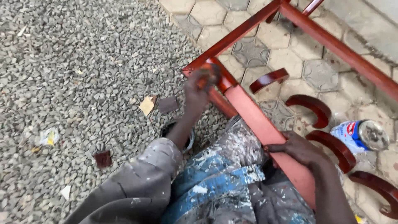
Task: The person paints a red wooden chair leg using a brush and dark paint. They dip the brush into a container and apply the paint to the leg and its curved foot, then place the leg against a wall to dry.
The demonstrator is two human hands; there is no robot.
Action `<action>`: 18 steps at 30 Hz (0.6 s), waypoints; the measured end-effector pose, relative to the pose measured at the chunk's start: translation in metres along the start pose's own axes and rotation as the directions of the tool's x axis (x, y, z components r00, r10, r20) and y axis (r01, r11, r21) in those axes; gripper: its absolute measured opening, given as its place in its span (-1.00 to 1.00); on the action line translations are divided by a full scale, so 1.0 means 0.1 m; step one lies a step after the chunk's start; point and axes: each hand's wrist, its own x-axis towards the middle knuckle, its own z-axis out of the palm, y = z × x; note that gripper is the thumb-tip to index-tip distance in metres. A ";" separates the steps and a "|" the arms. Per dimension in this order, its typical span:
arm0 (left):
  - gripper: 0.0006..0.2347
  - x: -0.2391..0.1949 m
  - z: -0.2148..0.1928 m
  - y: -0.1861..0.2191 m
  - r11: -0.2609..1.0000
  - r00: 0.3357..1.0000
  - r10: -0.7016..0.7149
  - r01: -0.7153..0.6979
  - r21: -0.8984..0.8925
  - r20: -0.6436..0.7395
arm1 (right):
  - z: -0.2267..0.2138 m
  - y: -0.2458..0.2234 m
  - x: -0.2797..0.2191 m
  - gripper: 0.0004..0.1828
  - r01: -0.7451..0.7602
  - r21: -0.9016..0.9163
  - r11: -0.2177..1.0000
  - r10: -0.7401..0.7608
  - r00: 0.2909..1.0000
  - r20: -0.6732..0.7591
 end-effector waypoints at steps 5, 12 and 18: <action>-0.83 -0.12 -0.01 -0.34 0.996 0.986 0.078 -0.083 0.027 0.149 | 0.02 0.01 0.02 -0.71 0.036 0.047 0.998 -0.037 0.999 0.018; -0.81 -0.03 0.22 -0.22 0.983 0.982 0.186 -0.185 -0.016 0.029 | -0.12 0.03 0.10 -0.68 -0.016 0.033 0.999 0.014 0.999 0.034; -0.86 -0.15 0.33 -0.47 0.308 0.884 -0.414 0.361 -0.880 0.218 | -0.04 0.00 -0.01 -0.62 -0.062 0.138 0.989 0.063 0.998 -0.003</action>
